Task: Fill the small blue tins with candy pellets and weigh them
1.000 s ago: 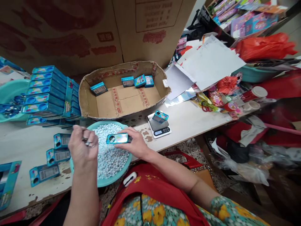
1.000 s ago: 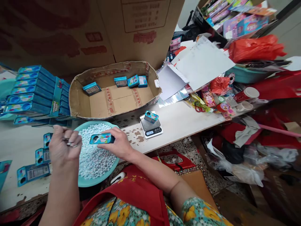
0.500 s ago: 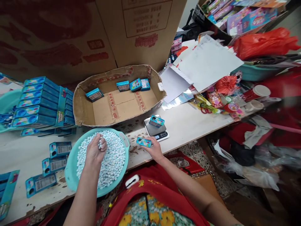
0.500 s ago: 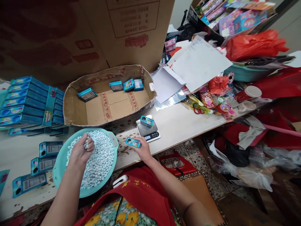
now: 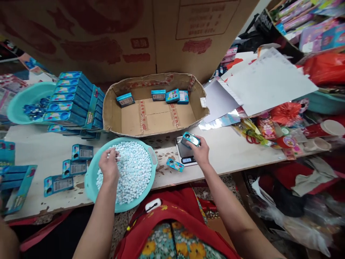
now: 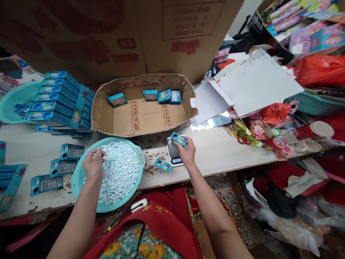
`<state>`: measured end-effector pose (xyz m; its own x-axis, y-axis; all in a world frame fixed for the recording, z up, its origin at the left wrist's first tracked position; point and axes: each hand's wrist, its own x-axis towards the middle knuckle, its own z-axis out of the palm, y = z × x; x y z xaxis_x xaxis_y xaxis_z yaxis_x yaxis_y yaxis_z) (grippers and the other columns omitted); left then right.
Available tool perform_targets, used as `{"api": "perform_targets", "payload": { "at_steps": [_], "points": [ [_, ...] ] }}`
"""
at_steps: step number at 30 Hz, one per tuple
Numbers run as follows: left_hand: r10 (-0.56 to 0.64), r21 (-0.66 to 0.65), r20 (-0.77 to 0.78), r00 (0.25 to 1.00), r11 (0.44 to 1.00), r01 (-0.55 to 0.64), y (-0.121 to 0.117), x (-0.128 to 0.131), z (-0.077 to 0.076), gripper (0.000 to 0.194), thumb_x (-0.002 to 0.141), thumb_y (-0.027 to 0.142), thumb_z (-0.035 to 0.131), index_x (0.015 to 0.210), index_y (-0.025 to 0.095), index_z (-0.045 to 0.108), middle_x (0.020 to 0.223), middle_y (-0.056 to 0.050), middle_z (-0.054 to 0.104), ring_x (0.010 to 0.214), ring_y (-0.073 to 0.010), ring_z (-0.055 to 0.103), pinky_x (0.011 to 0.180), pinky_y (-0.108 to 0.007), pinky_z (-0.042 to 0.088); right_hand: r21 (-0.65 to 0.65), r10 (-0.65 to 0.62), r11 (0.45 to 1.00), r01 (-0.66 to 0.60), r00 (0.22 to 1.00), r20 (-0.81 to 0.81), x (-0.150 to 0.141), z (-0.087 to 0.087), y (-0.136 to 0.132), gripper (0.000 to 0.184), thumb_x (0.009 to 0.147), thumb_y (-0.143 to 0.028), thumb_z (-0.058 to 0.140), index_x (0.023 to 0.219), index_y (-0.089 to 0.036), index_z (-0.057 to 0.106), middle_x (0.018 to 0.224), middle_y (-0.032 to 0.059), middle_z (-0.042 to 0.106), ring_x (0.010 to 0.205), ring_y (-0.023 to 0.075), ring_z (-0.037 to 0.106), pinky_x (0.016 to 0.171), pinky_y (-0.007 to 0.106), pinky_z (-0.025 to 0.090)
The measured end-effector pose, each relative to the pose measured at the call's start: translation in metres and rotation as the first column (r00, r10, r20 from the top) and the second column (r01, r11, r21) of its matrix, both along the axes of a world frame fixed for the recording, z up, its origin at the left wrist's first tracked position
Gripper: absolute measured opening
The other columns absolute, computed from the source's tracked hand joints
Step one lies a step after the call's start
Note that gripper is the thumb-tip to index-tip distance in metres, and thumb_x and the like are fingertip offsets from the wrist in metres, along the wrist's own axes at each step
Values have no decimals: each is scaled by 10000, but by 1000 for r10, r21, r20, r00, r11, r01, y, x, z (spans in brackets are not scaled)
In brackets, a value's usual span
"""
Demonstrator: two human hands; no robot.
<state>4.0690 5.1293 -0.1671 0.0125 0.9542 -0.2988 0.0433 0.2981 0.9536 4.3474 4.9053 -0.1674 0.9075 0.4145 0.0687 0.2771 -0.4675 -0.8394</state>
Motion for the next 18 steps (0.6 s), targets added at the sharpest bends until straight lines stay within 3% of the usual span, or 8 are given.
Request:
{"api": "perform_targets", "payload": {
  "at_steps": [2, 4, 6, 9, 12, 15, 18],
  "points": [
    [130, -249, 234, 964, 966, -70, 8, -4, 8, 165, 784, 245, 653, 772, 143, 524, 587, 38, 485, 470, -48, 432, 407, -123, 301, 48, 88, 995, -90, 995, 35, -19, 18, 15, 427, 717, -431, 731, 1039, -174, 618, 980, 58, 651, 883, 201, 601, 844, 361, 477],
    [166, -431, 426, 889, 901, 39, 11, -6, 24, 235, 837, 282, 624, 726, 154, 462, 526, 64, 395, 402, -31, 342, 354, -115, 221, 75, 226, 970, -233, 970, 90, -51, 39, 30, 388, 739, -411, 731, 1046, -203, 616, 993, 46, 645, 902, 195, 603, 837, 344, 479],
    [153, -467, 550, 821, 872, 151, 9, -3, 46, 319, 868, 370, 599, 693, 169, 422, 495, 79, 322, 369, -29, 275, 325, -126, 176, 64, 385, 917, -394, 915, 120, -86, 56, 46, 354, 760, -386, 725, 1051, -218, 613, 1000, 45, 641, 923, 197, 601, 836, 341, 480],
    [75, -339, 642, 763, 921, 194, -3, 8, 80, 443, 835, 490, 611, 631, 180, 370, 498, 78, 272, 373, -33, 250, 325, -147, 179, 11, 559, 825, -565, 819, 128, -130, 69, 72, 329, 782, -368, 715, 1055, -220, 605, 993, 55, 642, 935, 215, 591, 833, 361, 479],
    [-9, -123, 636, 771, 986, 113, -16, 19, 98, 511, 806, 513, 637, 572, 175, 335, 522, 59, 288, 422, -44, 323, 388, -173, 287, -36, 640, 765, -643, 753, 151, -156, 70, 92, 325, 790, -355, 710, 1059, -211, 601, 985, 68, 644, 928, 232, 585, 816, 375, 478],
    [-34, 31, 574, 818, 999, 21, -21, 22, 98, 488, 816, 487, 635, 556, 175, 365, 539, 38, 334, 503, -82, 438, 497, -221, 387, -52, 667, 741, -669, 726, 167, -171, 68, 105, 338, 779, -345, 724, 1058, -201, 598, 970, 67, 645, 919, 233, 585, 805, 370, 476],
    [-6, 54, 573, 819, 998, -31, -19, 17, 91, 465, 829, 468, 623, 560, 177, 379, 543, 36, 333, 514, -93, 441, 515, -238, 382, -71, 676, 735, -674, 721, 152, -181, 67, 111, 340, 768, -336, 734, 1044, -191, 600, 964, 65, 648, 929, 236, 584, 820, 376, 470]
  ]
}}
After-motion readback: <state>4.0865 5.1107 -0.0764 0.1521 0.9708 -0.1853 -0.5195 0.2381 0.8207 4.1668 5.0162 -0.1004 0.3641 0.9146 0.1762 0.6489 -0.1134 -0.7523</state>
